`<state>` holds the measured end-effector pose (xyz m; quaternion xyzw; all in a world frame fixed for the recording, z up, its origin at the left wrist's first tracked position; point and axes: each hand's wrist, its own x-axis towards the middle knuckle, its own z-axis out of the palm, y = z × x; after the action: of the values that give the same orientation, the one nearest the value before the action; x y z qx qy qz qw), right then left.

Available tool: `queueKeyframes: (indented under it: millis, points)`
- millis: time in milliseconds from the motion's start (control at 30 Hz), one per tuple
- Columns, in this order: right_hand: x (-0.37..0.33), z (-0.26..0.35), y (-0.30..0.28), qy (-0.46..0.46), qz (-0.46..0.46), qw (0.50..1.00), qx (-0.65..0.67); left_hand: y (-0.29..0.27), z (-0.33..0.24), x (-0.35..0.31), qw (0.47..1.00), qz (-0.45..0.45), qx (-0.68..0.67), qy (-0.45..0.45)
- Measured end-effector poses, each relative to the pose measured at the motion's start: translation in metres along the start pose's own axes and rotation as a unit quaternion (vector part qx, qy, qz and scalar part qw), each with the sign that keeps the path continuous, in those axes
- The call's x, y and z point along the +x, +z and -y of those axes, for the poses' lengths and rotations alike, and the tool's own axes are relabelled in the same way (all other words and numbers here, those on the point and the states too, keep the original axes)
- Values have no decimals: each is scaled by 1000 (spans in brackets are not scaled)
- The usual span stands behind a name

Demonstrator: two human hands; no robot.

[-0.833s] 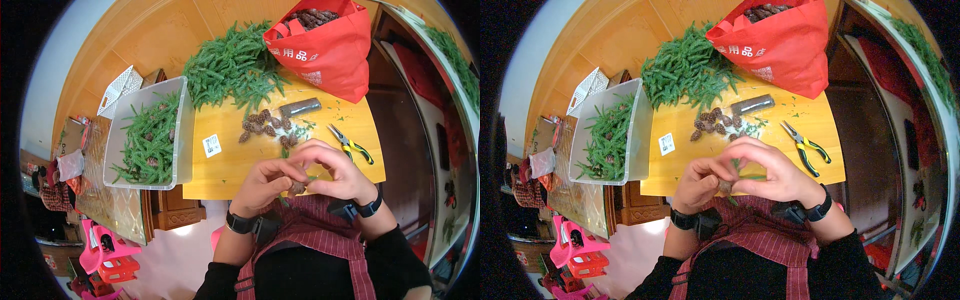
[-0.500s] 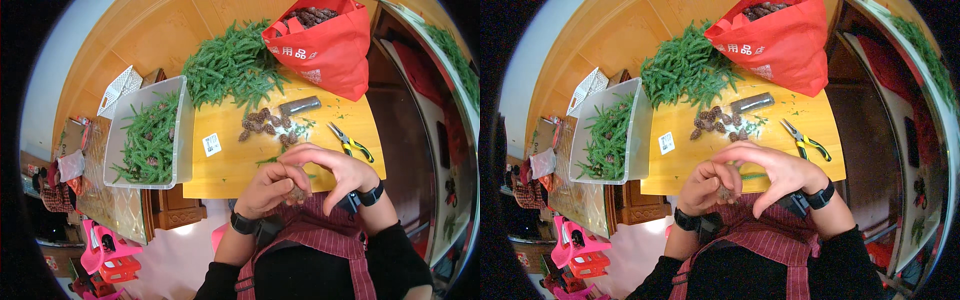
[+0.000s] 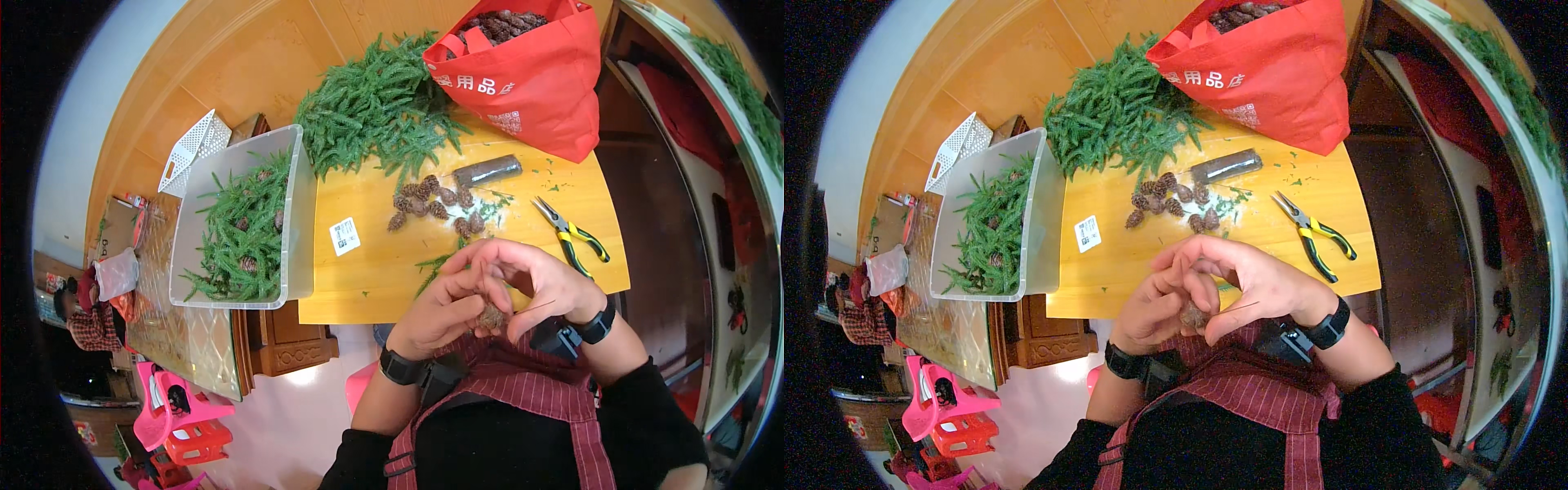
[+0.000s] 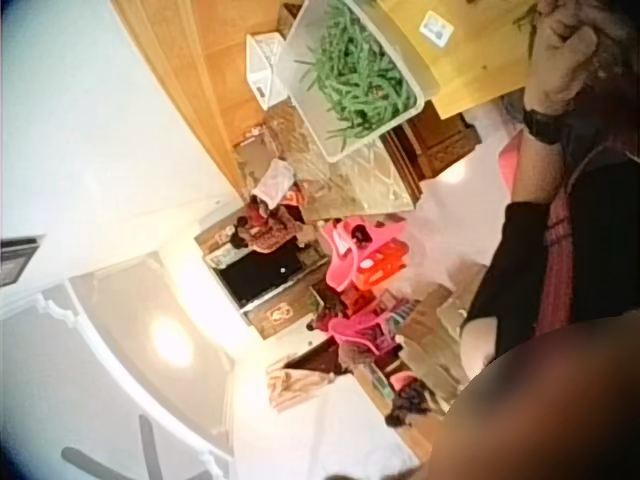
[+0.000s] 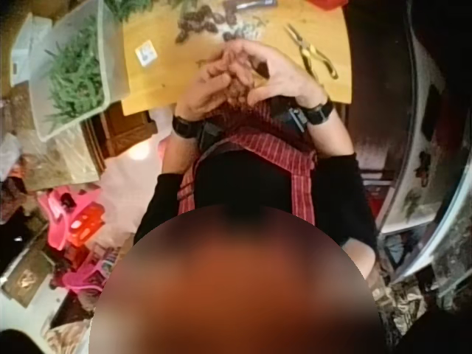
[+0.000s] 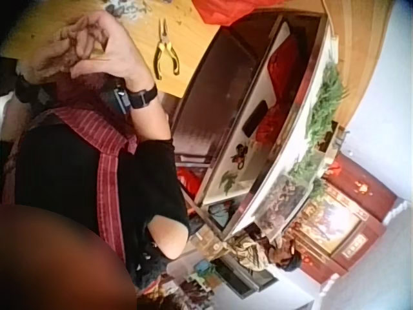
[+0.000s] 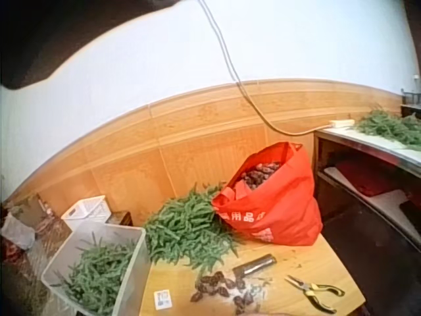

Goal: Trimming and preparing artificial green plant branches using a hand tool.

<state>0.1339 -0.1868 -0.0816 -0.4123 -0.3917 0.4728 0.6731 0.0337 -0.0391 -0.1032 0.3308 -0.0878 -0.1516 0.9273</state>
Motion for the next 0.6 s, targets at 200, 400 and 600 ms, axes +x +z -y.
queueKeyframes:
  millis: [200,400,600]
  points:
    - [1,-1,0,-56,-20,997,-45,3,-4,0,989,-57,139,15]
    - [-3,2,0,-60,-58,992,-100,2,-6,-1,991,-53,122,7]
    - [-3,1,-2,-90,-84,986,-112,10,-7,-2,985,-118,123,27]
